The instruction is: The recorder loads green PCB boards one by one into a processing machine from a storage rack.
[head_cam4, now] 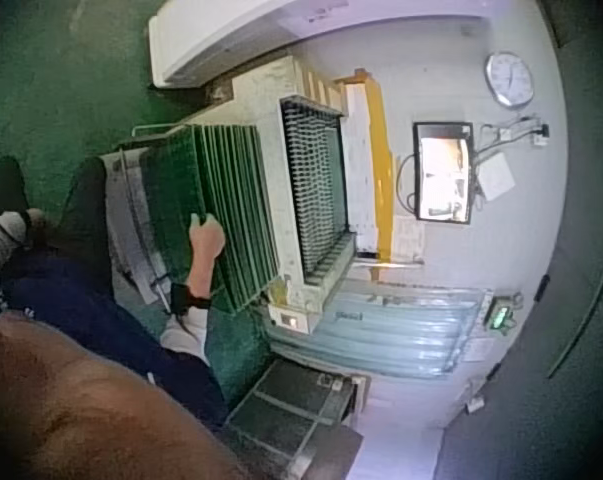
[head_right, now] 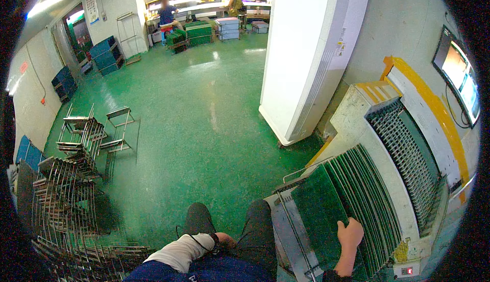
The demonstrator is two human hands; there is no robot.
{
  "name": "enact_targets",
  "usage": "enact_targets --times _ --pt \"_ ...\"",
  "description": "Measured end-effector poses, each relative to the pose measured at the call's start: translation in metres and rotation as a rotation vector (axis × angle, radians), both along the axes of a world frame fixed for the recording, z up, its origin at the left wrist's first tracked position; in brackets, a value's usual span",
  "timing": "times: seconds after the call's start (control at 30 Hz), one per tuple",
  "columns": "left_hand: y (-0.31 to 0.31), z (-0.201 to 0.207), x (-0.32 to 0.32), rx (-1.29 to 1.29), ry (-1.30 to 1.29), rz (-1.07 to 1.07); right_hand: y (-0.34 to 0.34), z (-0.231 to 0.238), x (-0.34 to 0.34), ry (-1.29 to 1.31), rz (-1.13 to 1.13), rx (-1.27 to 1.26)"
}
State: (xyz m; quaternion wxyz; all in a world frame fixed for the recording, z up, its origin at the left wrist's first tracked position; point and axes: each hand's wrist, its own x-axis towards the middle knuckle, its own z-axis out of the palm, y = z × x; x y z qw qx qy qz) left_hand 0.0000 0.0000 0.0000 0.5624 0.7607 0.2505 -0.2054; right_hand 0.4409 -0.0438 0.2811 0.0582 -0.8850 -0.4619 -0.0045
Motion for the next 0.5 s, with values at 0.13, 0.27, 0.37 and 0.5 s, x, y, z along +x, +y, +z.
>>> enact_targets --times 0.13,0.27,0.37,0.5 --pt "-0.001 0.023 0.002 0.029 0.091 -0.001 0.001 -0.003 -0.004 -0.039 0.019 0.074" --pt "-0.003 0.013 -0.004 0.088 0.008 0.008 0.001 -0.001 -0.004 -0.010 0.001 0.057" --pt "0.001 0.033 0.000 0.013 0.037 0.028 0.000 0.004 -0.006 0.000 -0.020 0.032" --pt "-0.001 -0.012 -0.002 0.021 0.041 0.005 0.003 0.012 -0.012 0.002 0.000 0.024"
